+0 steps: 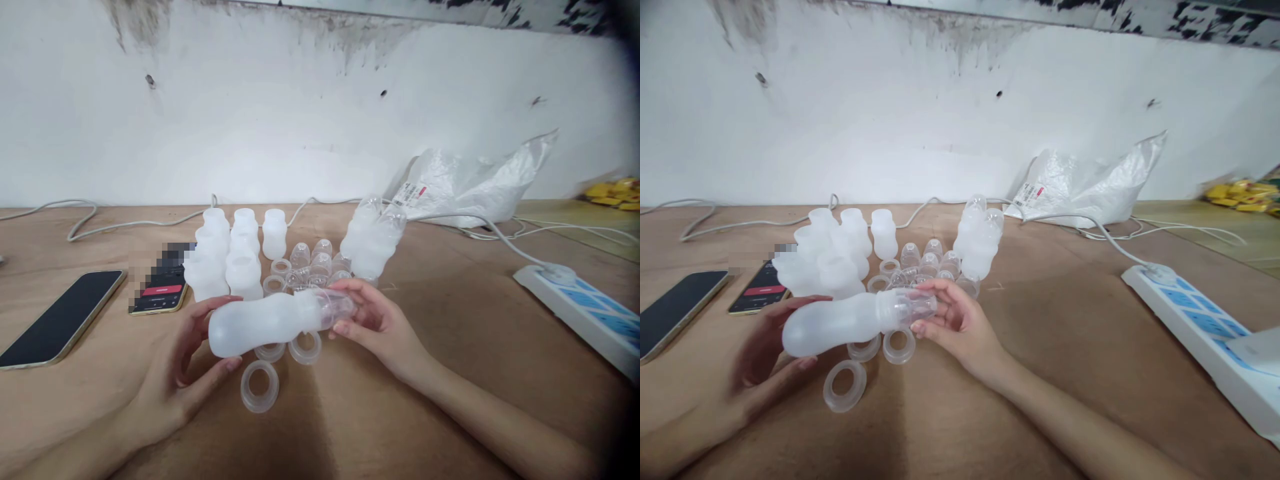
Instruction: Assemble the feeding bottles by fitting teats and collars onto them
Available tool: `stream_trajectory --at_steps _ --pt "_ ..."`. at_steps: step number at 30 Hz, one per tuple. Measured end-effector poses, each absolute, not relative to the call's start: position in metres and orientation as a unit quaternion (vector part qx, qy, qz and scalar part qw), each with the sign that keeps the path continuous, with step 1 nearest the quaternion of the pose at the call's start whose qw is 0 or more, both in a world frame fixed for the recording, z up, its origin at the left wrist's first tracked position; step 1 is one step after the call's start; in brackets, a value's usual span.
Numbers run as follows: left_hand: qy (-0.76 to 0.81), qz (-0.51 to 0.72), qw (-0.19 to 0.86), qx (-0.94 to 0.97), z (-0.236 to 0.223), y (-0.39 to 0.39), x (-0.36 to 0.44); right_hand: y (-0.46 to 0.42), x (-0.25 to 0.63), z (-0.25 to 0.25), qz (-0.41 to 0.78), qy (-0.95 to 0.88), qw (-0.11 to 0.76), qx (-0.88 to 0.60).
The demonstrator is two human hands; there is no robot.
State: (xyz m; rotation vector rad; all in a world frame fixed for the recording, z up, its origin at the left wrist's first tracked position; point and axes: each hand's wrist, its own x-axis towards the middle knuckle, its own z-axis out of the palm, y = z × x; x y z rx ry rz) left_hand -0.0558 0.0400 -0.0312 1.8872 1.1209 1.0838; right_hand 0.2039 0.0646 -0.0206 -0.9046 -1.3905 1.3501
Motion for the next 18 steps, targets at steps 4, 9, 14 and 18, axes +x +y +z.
stream_trajectory --at_steps 4,9,14,18 --pt "0.445 0.403 0.337 0.725 -0.0293 0.0406 -0.0566 0.0642 0.2041 -0.0195 0.544 -0.566 0.487 -0.382" --pt "0.447 0.398 0.331 0.730 -0.0304 0.0414 -0.0575 0.0645 0.2060 -0.0208 0.522 -0.568 0.493 -0.401" --pt "0.452 0.386 0.310 0.742 -0.0344 0.0428 -0.0626 0.0651 0.2067 -0.0223 0.513 -0.575 0.497 -0.399" --pt "0.446 0.387 0.345 0.730 -0.0379 0.0427 -0.0656 0.0641 0.2065 -0.0207 0.495 -0.591 0.480 -0.419"
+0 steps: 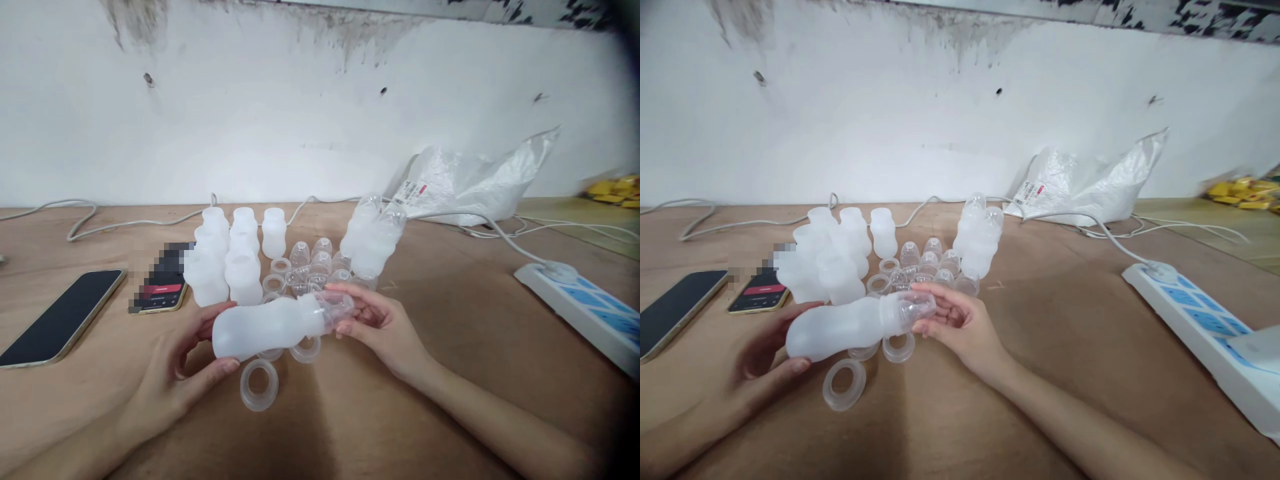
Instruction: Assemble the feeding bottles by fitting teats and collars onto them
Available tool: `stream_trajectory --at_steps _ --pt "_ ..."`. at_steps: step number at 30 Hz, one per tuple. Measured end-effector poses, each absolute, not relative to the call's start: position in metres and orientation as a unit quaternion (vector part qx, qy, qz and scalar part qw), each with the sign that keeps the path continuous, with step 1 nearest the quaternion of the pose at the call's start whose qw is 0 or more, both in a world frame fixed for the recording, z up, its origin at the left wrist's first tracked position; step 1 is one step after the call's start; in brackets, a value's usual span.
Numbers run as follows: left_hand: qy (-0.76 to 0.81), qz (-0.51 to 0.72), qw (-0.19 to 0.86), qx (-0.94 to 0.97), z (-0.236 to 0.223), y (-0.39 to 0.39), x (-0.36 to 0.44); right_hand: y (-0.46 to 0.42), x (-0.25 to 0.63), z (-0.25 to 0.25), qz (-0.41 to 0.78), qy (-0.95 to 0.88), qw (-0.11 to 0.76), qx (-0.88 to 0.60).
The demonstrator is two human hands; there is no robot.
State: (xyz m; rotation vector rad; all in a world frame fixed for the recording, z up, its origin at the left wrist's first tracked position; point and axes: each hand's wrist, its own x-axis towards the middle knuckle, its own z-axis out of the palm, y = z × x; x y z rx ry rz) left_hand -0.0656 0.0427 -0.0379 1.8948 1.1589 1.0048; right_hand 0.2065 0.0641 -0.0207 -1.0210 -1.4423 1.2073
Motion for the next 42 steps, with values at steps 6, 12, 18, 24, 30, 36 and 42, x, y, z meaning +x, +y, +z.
stream_trajectory --at_steps 6,12,18,24,30,36,42 --pt "0.436 0.399 0.400 0.700 -0.039 0.043 -0.063 0.062 0.205 -0.019 0.497 -0.590 0.478 -0.420" --pt "0.436 0.409 0.414 0.686 -0.035 0.041 -0.059 0.060 0.205 -0.021 0.466 -0.612 0.465 -0.438" --pt "0.427 0.398 0.424 0.693 -0.035 0.040 -0.060 0.060 0.204 -0.026 0.440 -0.633 0.464 -0.436" --pt "0.422 0.393 0.440 0.688 -0.036 0.042 -0.060 0.058 0.203 -0.027 0.436 -0.637 0.466 -0.433" --pt "0.427 0.393 0.427 0.694 -0.037 0.042 -0.059 0.059 0.202 -0.024 0.456 -0.614 0.486 -0.423" --pt "0.415 0.394 0.394 0.719 -0.038 0.043 -0.060 0.059 0.201 -0.024 0.461 -0.609 0.494 -0.415" --pt "0.389 0.429 0.380 0.722 -0.040 0.039 -0.055 0.056 0.206 -0.006 0.419 -0.662 0.502 -0.367"
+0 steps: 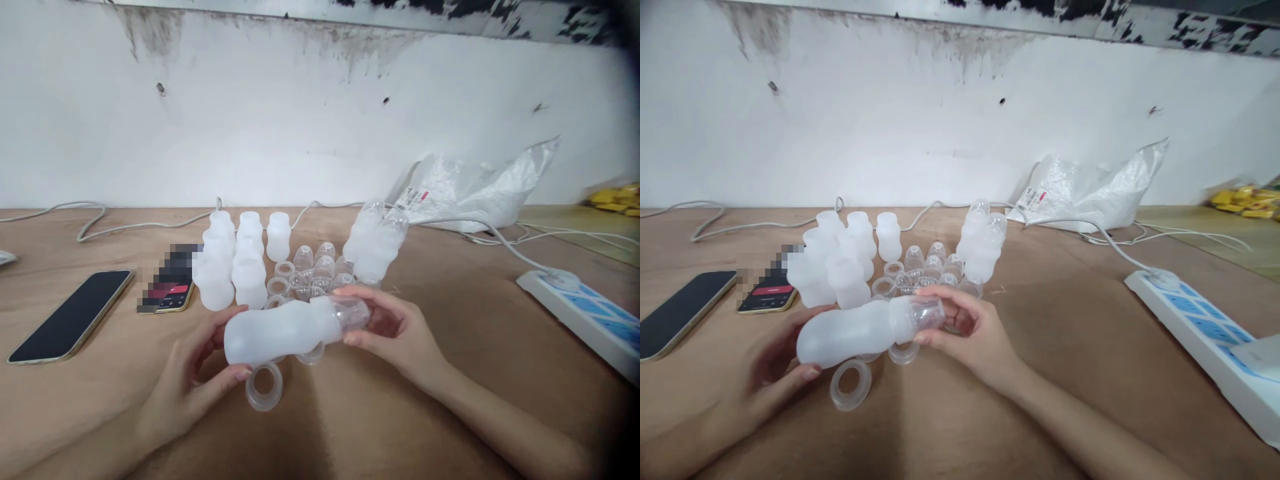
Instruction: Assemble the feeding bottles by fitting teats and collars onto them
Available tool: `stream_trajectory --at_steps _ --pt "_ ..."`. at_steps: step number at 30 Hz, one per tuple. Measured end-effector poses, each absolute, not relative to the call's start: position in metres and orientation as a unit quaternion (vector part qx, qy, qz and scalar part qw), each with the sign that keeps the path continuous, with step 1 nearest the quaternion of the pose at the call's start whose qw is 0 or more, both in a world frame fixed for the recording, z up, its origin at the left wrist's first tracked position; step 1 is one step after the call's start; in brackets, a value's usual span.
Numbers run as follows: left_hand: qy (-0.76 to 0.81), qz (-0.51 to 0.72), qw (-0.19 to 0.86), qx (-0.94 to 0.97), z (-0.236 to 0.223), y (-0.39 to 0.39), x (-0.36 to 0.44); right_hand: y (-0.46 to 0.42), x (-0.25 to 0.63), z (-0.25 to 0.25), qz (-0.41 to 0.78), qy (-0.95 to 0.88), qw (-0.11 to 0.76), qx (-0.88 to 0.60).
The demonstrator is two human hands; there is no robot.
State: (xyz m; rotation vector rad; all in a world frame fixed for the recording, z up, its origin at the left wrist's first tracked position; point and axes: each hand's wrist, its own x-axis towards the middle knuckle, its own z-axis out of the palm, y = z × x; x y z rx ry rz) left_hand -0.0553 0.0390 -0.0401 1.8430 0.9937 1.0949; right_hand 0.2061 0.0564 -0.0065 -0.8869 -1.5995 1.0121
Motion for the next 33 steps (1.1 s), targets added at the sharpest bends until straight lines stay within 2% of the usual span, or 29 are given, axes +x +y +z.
stream_trajectory --at_steps 4,8,11,13,16,19,21,27,33 --pt "0.351 0.441 0.396 0.725 -0.039 0.037 -0.048 0.057 0.225 0.016 0.345 -0.673 0.540 -0.368" --pt "0.349 0.457 0.365 0.732 -0.039 0.039 -0.046 0.062 0.249 0.046 0.246 -0.578 0.696 -0.349" --pt "0.351 0.459 0.344 0.741 -0.040 0.041 -0.046 0.067 0.265 0.060 0.093 -0.568 0.748 -0.331" --pt "0.356 0.454 0.332 0.746 -0.040 0.042 -0.046 0.071 0.276 0.062 0.006 -0.573 0.723 -0.387" --pt "0.365 0.444 0.311 0.757 -0.040 0.042 -0.046 0.078 0.289 0.054 -0.064 -0.596 0.612 -0.515" --pt "0.361 0.429 0.295 0.774 -0.039 0.042 -0.048 0.085 0.293 0.044 -0.086 -0.615 0.501 -0.603" --pt "0.357 0.421 0.290 0.782 -0.038 0.041 -0.048 0.087 0.290 0.041 -0.082 -0.626 0.457 -0.627" --pt "0.367 0.403 0.284 0.789 -0.032 0.040 -0.046 0.089 0.279 0.037 -0.053 -0.639 0.384 -0.665" --pt "0.373 0.410 0.300 0.776 -0.036 0.042 -0.045 0.090 0.280 0.036 -0.041 -0.638 0.382 -0.668"
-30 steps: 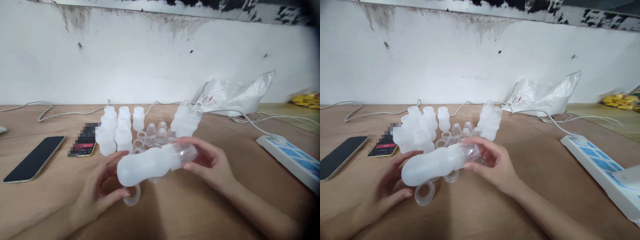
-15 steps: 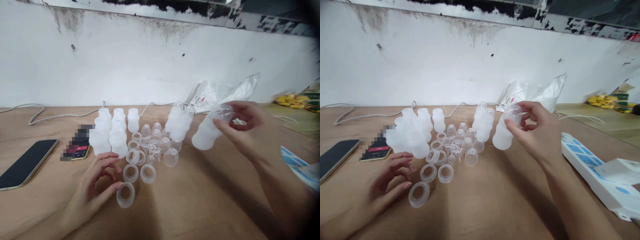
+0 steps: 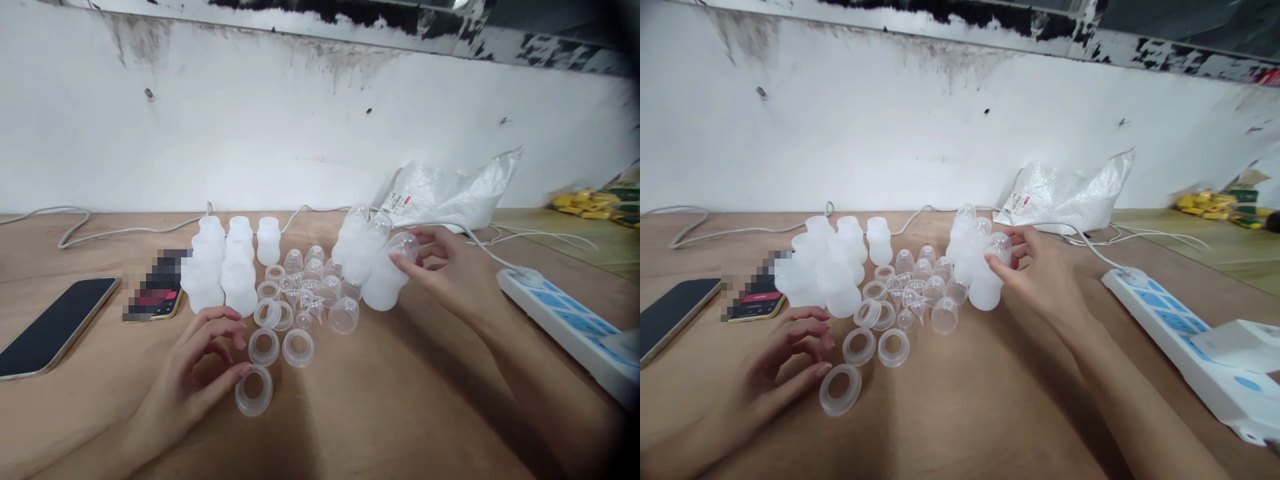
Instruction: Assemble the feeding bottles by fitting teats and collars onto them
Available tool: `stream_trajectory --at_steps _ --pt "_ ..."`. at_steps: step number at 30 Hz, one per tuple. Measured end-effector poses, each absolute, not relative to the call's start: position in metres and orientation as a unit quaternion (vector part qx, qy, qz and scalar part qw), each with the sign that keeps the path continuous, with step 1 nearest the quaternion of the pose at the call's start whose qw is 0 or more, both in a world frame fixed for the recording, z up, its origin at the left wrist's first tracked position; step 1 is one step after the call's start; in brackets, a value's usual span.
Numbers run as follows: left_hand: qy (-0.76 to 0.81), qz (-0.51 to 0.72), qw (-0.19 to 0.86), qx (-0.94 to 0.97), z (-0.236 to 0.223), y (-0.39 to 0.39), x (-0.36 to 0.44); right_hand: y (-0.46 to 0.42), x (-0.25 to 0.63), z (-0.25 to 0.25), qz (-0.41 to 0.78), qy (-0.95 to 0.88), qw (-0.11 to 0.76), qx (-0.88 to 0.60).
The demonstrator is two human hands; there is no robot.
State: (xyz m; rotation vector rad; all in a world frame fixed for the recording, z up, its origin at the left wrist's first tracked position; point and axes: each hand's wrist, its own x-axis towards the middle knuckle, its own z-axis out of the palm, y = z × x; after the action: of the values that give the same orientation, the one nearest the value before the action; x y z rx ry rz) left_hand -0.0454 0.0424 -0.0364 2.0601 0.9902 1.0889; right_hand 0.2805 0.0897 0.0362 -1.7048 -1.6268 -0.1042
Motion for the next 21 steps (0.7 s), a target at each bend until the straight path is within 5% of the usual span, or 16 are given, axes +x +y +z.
stream_trajectory --at_steps 11,21 --pt "0.387 0.397 0.307 0.774 -0.0368 0.0412 -0.0459 0.0894 0.2757 0.0347 -0.017 -0.637 0.394 -0.662" --pt "0.394 0.397 0.305 0.771 -0.0383 0.0422 -0.0472 0.0878 0.2777 0.0346 -0.025 -0.641 0.319 -0.698"
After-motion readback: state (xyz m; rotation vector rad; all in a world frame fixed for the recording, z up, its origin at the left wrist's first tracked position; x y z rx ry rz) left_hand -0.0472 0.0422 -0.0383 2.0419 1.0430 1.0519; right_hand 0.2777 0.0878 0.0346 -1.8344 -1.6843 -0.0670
